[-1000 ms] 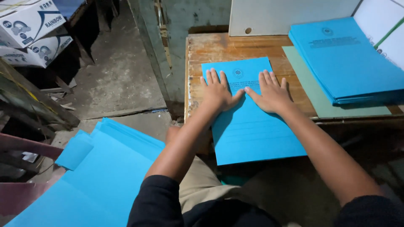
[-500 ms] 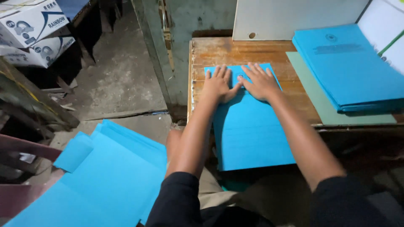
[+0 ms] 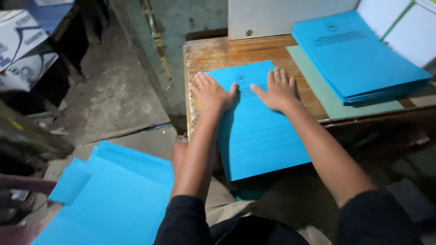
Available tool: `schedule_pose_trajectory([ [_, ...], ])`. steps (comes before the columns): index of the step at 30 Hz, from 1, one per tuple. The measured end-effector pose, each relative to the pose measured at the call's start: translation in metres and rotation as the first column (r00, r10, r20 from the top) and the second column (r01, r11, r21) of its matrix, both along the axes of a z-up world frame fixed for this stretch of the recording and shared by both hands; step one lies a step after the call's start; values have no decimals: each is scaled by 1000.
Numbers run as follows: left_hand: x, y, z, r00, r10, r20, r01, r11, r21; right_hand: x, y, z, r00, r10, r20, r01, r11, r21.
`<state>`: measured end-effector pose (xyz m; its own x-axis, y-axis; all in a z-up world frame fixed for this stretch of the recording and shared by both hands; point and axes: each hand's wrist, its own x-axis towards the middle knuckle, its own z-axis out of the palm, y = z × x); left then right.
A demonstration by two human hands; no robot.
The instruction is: Folding pre-cut blue cardstock sheets into folders and stacking them on a wooden table.
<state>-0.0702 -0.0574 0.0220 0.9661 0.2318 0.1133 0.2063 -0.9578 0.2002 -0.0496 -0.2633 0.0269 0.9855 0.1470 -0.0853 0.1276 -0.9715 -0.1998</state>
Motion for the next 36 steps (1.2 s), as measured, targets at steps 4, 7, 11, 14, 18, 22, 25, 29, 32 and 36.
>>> schedule_pose_trajectory([
  [4,-3,-1,2,1000,-9,-15,9,1000,-18,-65,-30,5,996,85,-38,-85,996,12],
  [7,-1,-1,-3,999,-15,41,15,1000,-8,-119,-52,5,988,155,-17,-153,986,61],
  [11,-4,0,-3,998,-33,51,33,999,1,-183,-65,-12,967,105,233,-165,952,258],
  [14,-1,0,-5,997,-54,57,53,999,13,-222,-62,-30,933,-75,352,-148,812,565],
  [18,7,3,-7,996,-86,-25,84,995,-52,-249,-49,-73,819,-561,120,27,247,968],
  [22,9,3,-4,995,-87,-47,85,995,-52,-249,-31,-105,922,-208,-327,215,-427,878],
  [25,11,5,-3,993,-108,-38,104,991,-80,-253,-11,-75,715,-337,-613,572,-222,790],
  [29,-4,8,12,985,-170,26,170,939,-299,-248,-16,-71,954,-243,-176,157,-96,983],
  [32,-9,9,19,968,-248,40,245,901,-357,-244,-29,-68,955,-281,-100,86,-60,994],
  [36,-13,9,15,940,-336,52,336,892,-303,-221,-78,-75,923,-383,25,-27,2,1000],
])
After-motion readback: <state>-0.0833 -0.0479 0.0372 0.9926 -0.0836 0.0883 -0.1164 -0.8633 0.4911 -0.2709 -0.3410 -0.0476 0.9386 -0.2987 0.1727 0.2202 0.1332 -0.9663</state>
